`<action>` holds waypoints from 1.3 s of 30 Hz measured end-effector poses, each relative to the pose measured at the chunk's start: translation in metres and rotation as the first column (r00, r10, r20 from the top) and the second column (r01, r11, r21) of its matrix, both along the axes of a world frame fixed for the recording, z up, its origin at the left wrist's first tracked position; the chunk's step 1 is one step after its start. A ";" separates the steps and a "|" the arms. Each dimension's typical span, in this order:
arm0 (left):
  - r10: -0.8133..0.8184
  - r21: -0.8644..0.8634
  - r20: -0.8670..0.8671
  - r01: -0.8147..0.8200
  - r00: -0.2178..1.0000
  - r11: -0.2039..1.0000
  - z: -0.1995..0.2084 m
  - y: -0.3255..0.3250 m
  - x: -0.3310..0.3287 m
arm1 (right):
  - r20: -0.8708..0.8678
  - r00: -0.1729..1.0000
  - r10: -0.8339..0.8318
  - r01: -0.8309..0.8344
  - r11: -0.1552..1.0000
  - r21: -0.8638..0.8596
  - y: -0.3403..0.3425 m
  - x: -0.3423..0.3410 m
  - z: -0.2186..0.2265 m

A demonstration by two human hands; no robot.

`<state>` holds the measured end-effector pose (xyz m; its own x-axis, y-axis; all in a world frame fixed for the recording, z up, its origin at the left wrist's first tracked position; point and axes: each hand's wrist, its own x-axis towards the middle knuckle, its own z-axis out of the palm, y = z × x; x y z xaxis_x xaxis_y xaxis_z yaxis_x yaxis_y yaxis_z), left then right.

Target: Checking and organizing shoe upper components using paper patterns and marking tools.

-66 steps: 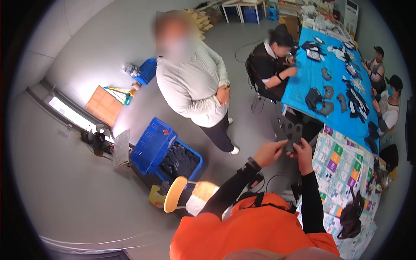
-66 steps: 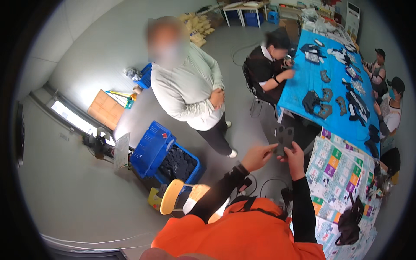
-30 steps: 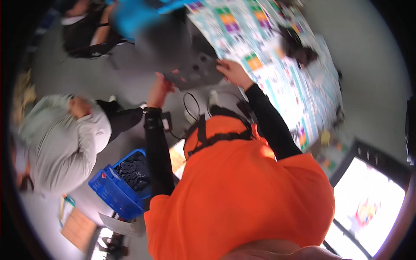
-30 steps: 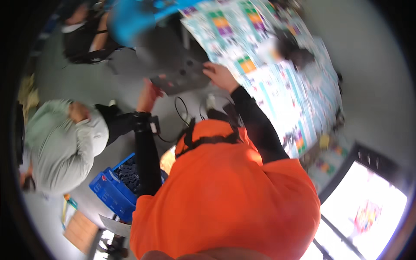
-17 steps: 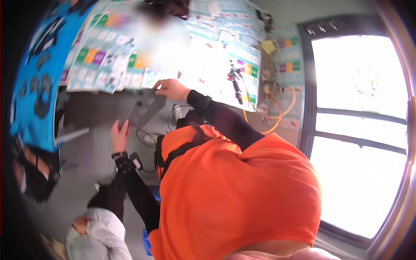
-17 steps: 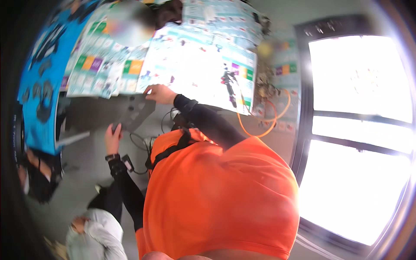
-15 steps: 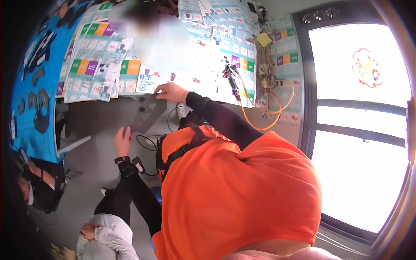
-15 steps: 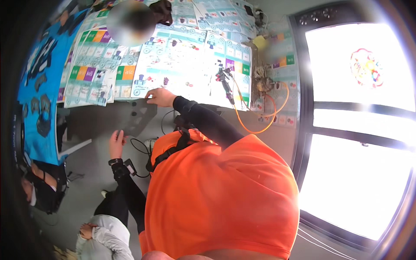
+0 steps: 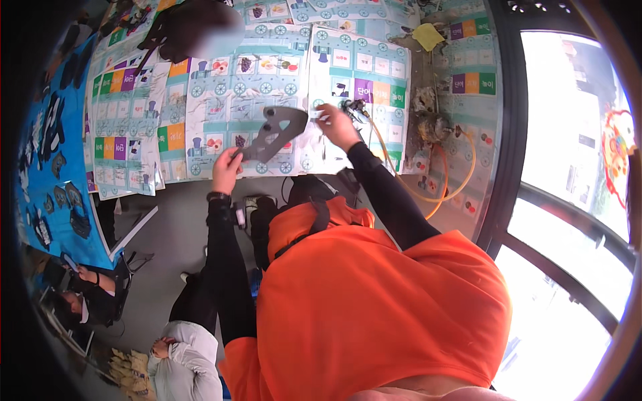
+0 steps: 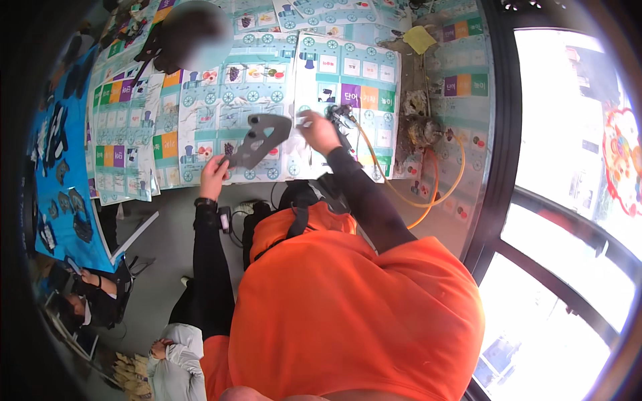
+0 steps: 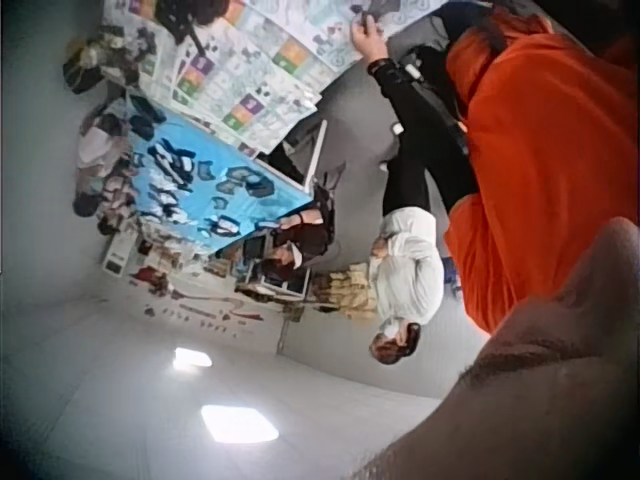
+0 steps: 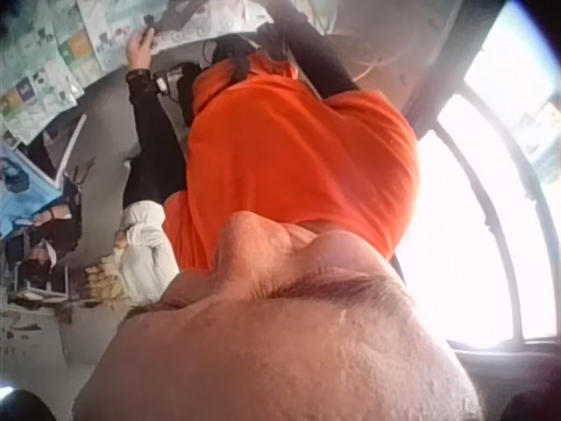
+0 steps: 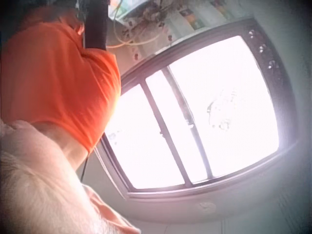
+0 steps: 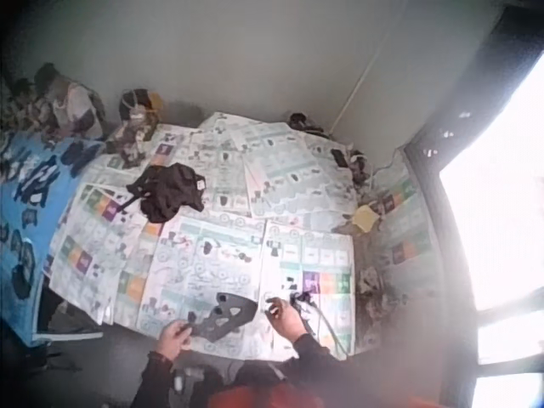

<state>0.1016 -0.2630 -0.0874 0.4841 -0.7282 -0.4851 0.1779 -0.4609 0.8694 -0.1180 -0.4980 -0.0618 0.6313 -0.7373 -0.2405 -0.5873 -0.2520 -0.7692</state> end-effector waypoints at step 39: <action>-0.095 0.247 0.425 -0.015 0.900 0.969 -0.075 -0.071 0.011 | -0.296 0.946 0.135 0.015 0.891 0.454 0.033 0.082 0.018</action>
<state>0.1124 -0.3343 -0.1628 0.6578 -0.6404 -0.3965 -0.2114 -0.6622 0.7189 -0.0362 -0.4648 -0.0434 0.5079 -0.4674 -0.7236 -0.8091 0.0294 -0.5869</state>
